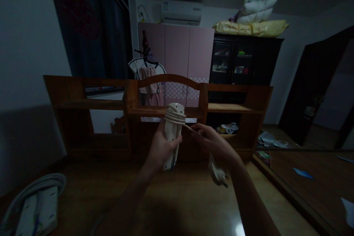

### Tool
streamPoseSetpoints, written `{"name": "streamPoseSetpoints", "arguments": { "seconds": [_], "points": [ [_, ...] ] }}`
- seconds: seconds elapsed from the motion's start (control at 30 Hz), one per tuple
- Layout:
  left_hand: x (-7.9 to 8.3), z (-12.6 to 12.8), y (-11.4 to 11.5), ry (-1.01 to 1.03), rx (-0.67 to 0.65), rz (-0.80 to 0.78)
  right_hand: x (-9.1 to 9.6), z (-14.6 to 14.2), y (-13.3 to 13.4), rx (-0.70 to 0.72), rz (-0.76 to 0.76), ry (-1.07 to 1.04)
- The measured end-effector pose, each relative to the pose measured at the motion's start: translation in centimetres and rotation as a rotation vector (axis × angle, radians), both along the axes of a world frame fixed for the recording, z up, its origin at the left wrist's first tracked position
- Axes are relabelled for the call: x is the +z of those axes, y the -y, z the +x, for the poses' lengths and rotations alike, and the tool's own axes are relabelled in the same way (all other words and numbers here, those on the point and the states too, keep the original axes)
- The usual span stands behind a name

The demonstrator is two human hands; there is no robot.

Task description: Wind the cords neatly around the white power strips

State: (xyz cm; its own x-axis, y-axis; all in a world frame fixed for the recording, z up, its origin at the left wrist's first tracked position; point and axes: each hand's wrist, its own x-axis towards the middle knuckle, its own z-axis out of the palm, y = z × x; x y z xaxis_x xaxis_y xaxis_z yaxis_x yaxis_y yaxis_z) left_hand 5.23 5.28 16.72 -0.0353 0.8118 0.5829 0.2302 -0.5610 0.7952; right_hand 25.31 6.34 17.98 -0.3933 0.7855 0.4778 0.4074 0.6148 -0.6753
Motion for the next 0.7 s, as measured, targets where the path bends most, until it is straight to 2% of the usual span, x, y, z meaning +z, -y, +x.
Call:
{"name": "streamPoseSetpoints", "arguments": {
  "seconds": [0.13, 0.23, 0.4, 0.5, 0.6, 0.7],
  "points": [
    [-0.4, 0.5, -0.2, -0.135, 0.124, 0.128, -0.5, -0.2, 0.0, 0.000, -0.017, 0.037],
    [-0.8, 1.0, -0.1, -0.153, 0.147, 0.170, -0.1, -0.3, 0.5, 0.034, -0.071, -0.001],
    [-1.2, 0.8, -0.8, -0.084, 0.053, 0.030, 0.8, -0.7, 1.2, 0.099, -0.067, -0.065],
    [-1.7, 0.3, -1.9, -0.025, -0.013, 0.024, 0.7, -1.4, 1.2, 0.101, -0.065, -0.088],
    [-2.2, 0.1, -2.8, -0.005, -0.046, 0.027, 0.7, -2.0, 1.3, 0.073, -0.034, -0.017],
    [-2.5, -0.1, -3.3, -0.011, -0.058, -0.003, 0.9, -2.0, 1.7, 0.105, -0.039, 0.080]
  ]
}}
